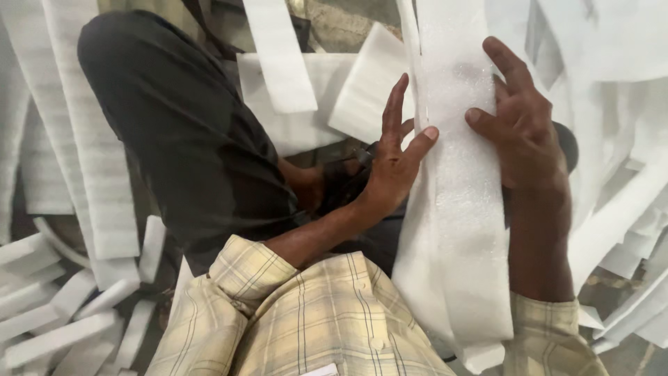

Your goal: The person sits cross-legged on the floor and repeatedly folds long white foam strips in half lengthwise by hand. They smooth the folded edge with their fingers and place the finished strip aside among other similar strips.

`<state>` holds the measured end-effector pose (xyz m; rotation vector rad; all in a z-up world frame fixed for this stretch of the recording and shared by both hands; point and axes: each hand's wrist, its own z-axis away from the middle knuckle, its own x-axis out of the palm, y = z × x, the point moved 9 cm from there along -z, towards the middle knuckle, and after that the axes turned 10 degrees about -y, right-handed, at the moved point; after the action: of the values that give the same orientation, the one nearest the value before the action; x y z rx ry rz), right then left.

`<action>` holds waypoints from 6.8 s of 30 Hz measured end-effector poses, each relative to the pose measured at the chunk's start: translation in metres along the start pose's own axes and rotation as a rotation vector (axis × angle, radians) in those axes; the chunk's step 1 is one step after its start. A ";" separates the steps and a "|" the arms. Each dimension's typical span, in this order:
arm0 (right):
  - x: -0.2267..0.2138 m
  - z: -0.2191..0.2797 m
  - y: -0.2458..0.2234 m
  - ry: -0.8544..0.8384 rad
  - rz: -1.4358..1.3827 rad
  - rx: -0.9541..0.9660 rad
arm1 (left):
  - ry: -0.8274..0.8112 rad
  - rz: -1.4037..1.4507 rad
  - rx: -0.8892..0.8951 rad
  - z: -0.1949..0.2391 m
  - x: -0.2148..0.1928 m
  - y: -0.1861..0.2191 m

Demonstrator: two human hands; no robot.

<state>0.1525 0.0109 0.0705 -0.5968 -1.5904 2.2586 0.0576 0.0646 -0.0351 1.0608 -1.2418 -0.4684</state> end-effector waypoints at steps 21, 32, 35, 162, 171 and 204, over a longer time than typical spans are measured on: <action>-0.015 -0.008 0.031 0.020 0.072 -0.114 | -0.122 -0.027 0.032 0.003 0.005 0.000; -0.012 -0.029 0.055 -0.007 -0.011 -0.075 | -0.044 -0.475 0.237 0.011 -0.013 0.032; -0.013 -0.050 0.035 -0.025 0.060 -0.188 | -0.033 -0.414 0.266 -0.005 -0.024 0.040; 0.000 0.027 0.017 0.286 0.045 -0.150 | -0.187 -0.071 0.134 0.034 0.019 -0.015; 0.022 0.016 0.019 0.013 0.155 -0.045 | -0.208 -0.197 0.050 0.033 0.004 -0.006; -0.002 -0.093 -0.009 0.283 1.592 -0.557 | 0.142 -0.427 0.341 -0.067 -0.040 0.031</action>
<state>0.2019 0.0884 0.0514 -2.9767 -1.7584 2.0858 0.0994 0.1370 -0.0269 1.6365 -0.9873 -0.5033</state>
